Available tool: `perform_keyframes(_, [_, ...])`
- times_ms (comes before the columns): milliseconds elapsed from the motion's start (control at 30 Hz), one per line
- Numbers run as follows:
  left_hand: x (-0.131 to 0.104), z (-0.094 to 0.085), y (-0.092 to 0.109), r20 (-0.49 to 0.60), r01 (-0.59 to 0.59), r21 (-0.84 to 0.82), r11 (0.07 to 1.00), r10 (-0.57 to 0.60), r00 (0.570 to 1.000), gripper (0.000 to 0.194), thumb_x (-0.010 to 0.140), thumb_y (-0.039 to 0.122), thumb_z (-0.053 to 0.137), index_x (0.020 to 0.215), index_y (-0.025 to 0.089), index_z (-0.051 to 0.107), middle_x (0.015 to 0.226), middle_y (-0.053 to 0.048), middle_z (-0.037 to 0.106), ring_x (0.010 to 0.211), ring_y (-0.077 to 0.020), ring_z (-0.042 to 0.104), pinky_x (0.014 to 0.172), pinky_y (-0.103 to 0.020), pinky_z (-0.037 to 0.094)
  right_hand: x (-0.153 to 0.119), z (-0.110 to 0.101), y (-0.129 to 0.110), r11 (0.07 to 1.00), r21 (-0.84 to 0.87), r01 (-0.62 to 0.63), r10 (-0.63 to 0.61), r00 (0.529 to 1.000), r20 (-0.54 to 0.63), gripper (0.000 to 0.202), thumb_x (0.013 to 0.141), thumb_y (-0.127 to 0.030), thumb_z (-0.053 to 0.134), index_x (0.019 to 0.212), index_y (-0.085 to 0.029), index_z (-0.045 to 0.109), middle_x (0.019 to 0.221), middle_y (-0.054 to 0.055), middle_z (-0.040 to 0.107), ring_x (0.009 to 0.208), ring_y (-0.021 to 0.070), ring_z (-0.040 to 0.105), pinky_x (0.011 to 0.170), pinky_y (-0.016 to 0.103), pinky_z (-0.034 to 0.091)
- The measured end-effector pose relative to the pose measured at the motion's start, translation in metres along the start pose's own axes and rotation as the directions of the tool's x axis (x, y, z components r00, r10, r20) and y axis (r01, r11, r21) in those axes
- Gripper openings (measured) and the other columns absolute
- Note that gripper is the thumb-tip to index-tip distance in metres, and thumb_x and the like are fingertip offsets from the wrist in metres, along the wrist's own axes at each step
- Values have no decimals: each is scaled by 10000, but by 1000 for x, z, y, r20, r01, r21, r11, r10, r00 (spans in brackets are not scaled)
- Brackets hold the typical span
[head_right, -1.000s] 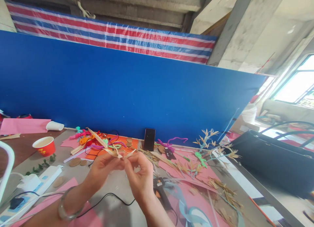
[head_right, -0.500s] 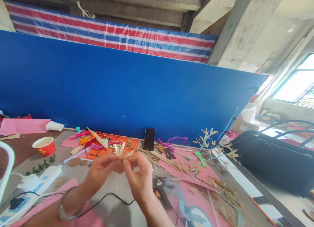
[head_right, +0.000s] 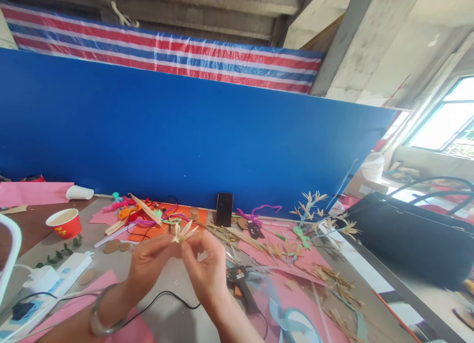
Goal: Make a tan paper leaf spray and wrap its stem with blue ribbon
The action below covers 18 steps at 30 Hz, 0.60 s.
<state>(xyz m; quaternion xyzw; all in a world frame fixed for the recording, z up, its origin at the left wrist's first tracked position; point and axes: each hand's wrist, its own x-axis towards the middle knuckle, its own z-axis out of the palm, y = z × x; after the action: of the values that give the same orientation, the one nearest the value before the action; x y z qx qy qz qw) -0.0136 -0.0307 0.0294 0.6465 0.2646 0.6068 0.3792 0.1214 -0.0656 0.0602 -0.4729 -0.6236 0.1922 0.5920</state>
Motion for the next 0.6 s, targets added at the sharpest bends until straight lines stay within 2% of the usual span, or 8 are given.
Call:
perform_keyframes(367, [-4, 1, -5, -74, 18, -29, 999, -20, 997, 79, 803, 192, 682, 760, 182, 748, 656, -19, 715, 568, -141, 661, 539, -215, 555, -1, 3, 6, 999, 31, 29, -29, 1000, -2, 186, 813, -169, 612, 629, -188, 625, 612, 13, 674, 552, 136, 574, 550, 250, 447])
perform_keyframes(600, [-7, -3, -12, -10, -13, 28, 1000, 13, 1000, 119, 838, 176, 652, 851, 200, 768, 717, -25, 733, 640, -144, 670, 606, -226, 560, -2, 4, 9, 999, 37, -18, 17, 1000, 16, 193, 844, -213, 609, 654, -188, 632, 636, 26, 690, 579, 151, 607, 580, 268, 479])
